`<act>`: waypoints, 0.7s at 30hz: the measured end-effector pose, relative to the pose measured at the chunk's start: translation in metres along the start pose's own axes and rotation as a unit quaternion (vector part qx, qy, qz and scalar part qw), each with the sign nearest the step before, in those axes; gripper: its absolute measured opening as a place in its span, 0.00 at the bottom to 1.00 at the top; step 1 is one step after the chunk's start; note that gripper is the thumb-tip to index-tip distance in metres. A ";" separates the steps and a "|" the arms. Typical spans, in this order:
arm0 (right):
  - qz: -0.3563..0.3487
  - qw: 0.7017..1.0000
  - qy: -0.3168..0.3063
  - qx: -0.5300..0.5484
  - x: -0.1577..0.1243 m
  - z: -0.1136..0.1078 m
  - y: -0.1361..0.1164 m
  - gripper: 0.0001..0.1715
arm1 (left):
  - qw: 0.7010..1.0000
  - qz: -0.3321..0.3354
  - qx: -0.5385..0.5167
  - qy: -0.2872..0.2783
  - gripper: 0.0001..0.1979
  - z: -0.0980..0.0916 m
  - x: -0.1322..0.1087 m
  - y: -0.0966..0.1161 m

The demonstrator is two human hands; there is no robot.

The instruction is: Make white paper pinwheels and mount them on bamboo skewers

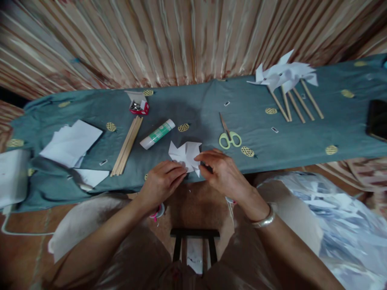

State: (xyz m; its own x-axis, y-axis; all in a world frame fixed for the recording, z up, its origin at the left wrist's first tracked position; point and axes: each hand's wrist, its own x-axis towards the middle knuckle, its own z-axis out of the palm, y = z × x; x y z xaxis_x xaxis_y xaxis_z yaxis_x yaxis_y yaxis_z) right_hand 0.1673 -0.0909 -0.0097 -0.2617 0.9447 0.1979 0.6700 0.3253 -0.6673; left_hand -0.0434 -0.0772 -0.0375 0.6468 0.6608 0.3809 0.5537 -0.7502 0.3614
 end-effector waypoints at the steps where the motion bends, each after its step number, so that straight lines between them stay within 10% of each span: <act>1: -0.011 1.000 -0.001 0.002 -0.001 0.002 0.001 0.11 | 1.000 -0.002 -0.003 -0.001 0.07 0.000 0.000 0.000; 21: -0.030 0.999 -0.023 0.004 0.001 0.018 -0.005 0.07 | 1.000 0.012 -0.009 -0.006 0.12 -0.010 -0.012 0.001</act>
State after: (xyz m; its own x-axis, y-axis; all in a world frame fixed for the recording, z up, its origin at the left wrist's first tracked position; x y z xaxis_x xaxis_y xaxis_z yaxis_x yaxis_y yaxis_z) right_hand 0.1516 -0.0918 -0.0191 -0.3333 0.9202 0.2052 0.6464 0.3815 -0.6608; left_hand -0.0559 -0.0860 -0.0328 0.6662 0.6419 0.3796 0.5278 -0.7655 0.3681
